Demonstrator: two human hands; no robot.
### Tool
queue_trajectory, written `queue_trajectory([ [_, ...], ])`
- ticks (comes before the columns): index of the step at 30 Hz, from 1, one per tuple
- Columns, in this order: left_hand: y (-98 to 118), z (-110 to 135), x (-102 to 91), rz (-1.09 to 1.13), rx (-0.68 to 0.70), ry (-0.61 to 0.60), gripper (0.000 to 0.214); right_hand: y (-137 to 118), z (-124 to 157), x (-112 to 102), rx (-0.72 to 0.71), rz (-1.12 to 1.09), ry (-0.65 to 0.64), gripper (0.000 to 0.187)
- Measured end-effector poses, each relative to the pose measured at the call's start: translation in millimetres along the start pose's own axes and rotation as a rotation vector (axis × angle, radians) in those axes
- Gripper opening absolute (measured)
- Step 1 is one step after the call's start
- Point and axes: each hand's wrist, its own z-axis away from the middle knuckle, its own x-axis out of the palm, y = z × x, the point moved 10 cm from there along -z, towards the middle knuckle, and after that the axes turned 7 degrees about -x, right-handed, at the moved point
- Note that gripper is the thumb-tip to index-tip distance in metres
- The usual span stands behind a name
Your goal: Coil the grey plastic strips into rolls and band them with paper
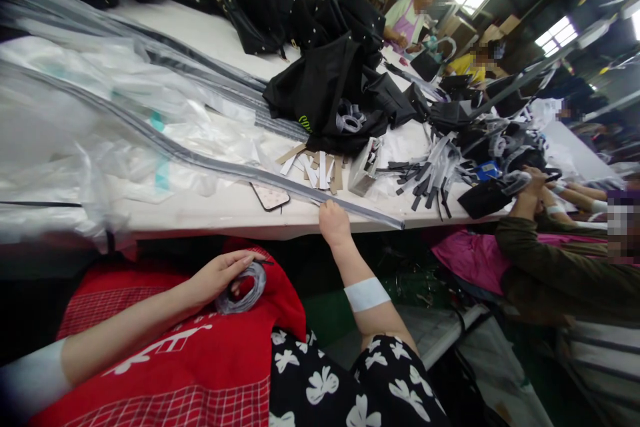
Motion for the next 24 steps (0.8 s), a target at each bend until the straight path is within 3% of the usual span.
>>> queue_trajectory([
  [6,2,1,-0.9,0.013,-0.004,0.006,0.064,5,27,-33,-0.023,-0.04,0.174,0.017],
  [11,-1,-2,1.3,0.0,-0.004,-0.002,0.065,5,61,-65,0.04,-0.401,0.41,0.017],
  [13,-3,-2,1.4,-0.01,-0.006,-0.003,0.064,11,68,-63,0.092,-0.629,0.45,0.017],
  [19,-3,0,-0.5,-0.045,0.016,0.003,0.062,36,77,-27,0.376,-1.232,0.446,0.024],
  [24,-4,-2,0.0,-0.07,0.024,0.007,0.062,18,75,-13,0.452,-1.472,0.386,0.038],
])
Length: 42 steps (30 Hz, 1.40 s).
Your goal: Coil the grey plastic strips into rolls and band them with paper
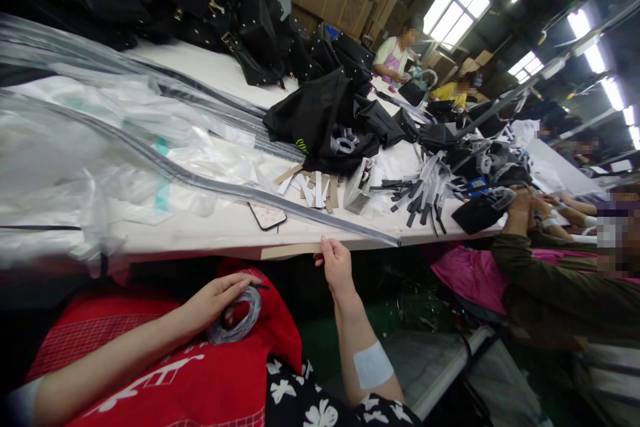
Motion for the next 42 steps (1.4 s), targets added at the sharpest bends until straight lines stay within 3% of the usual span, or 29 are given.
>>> queue_trajectory([
  [4,-1,0,0.6,-0.031,-0.003,-0.004,0.056,10,17,25,0.097,-0.032,-0.081,0.043],
  [11,-3,4,-1.5,0.029,-0.051,0.013,0.049,25,45,48,0.217,0.026,-0.212,0.045],
  [16,0,12,-0.6,0.193,-0.091,0.011,0.06,25,48,52,0.161,0.227,-0.283,0.047],
  [25,11,12,3.2,0.214,-0.023,-0.053,0.085,16,41,54,0.082,0.366,-0.323,0.054],
  [32,14,11,4.5,-0.051,0.012,-0.002,0.054,21,34,59,0.179,0.188,-0.324,0.051],
  [36,15,11,4.4,-0.003,0.021,0.026,0.051,19,33,66,0.216,-0.036,-0.381,0.047],
  [42,11,12,-0.4,0.115,-0.006,0.078,0.047,9,38,77,0.168,-0.086,-0.543,0.036],
])
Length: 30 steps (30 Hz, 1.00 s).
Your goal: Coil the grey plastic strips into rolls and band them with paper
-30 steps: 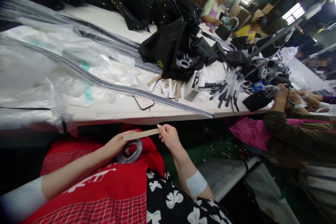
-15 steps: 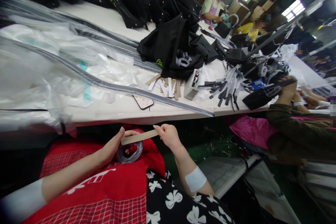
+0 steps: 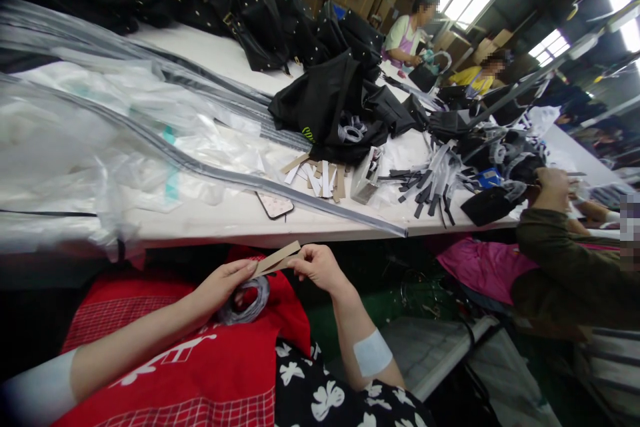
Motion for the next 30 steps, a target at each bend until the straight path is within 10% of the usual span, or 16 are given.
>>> queue_trajectory([
  [18,-6,-3,-12.5,0.08,-0.021,0.081,0.047,17,8,2,0.091,-0.108,0.158,0.038],
  [30,-8,-8,-5.3,-0.009,-0.004,0.027,0.053,4,-25,-134,-0.056,-0.017,0.581,0.042],
])
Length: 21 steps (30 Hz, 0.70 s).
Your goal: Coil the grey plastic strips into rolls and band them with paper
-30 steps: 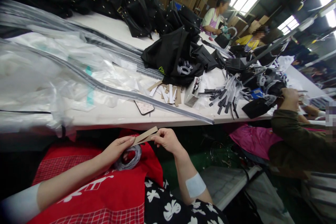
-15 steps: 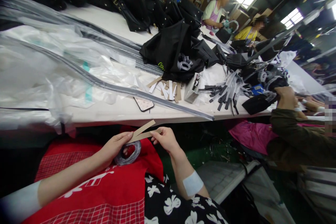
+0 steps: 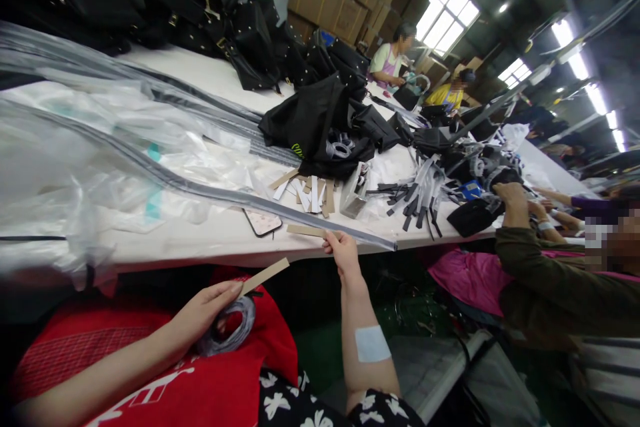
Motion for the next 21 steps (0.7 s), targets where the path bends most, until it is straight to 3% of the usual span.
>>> queue_trajectory([
  [6,8,4,5.1,-0.073,0.045,-0.006,0.056,20,-31,39,0.032,0.078,-0.051,0.048],
  [9,6,4,2.0,-0.08,0.049,0.006,0.06,26,-35,45,0.049,0.159,-0.08,0.048],
  [15,6,5,4.5,-0.103,0.045,-0.012,0.06,27,-39,22,0.064,0.48,-0.09,0.043],
  [21,6,6,6.7,-0.091,0.037,-0.029,0.056,0,-37,-6,0.018,0.864,-0.015,0.042],
])
